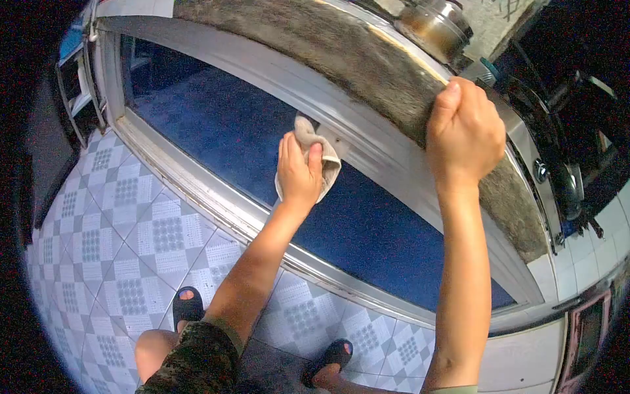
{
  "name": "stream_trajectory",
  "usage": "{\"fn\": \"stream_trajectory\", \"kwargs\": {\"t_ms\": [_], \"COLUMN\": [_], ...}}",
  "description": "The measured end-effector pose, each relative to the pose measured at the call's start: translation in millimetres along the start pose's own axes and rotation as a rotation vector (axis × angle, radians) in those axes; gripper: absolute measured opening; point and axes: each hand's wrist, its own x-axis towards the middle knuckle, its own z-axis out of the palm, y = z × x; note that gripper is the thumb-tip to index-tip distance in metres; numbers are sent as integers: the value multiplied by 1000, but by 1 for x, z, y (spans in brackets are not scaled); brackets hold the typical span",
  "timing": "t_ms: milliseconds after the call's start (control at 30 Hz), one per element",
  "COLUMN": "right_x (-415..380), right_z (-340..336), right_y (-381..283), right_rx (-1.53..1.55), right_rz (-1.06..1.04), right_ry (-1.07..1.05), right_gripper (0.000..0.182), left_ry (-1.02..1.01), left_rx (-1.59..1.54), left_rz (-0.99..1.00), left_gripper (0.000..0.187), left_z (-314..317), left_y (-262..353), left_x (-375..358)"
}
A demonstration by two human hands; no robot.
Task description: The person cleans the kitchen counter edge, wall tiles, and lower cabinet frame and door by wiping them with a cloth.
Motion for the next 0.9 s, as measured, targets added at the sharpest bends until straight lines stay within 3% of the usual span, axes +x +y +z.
{"fn": "stream_trajectory", "kwargs": {"t_ms": [233,367,433,500,700,900], "right_x": [0,0,1,0,-1,-2], "right_z": [1,2,2,-1,0,2], "right_y": [0,1,1,1,1,3], "right_rx": [-3,-11,-19,-35,-16,-2], "right_rz": [9,-10,-11,-14,29,117], "right_ry": [5,27,26,13,-26,-34], "right_gripper": [29,28,28,28,28,33], "left_ry": [-76,-277,-343,-269,-137,-3], "left_rx": [146,183,177,201,-14,0], "left_rz": [-93,-288,-332,-373,-142,-44], "left_gripper": [52,48,46,45,46,46], "left_z": [-35,-65,-64,-57,-22,-9], "left_y": [-83,-101,-94,-81,11,-15], "left_x": [-114,-148,-142,-135,-24,-45]}}
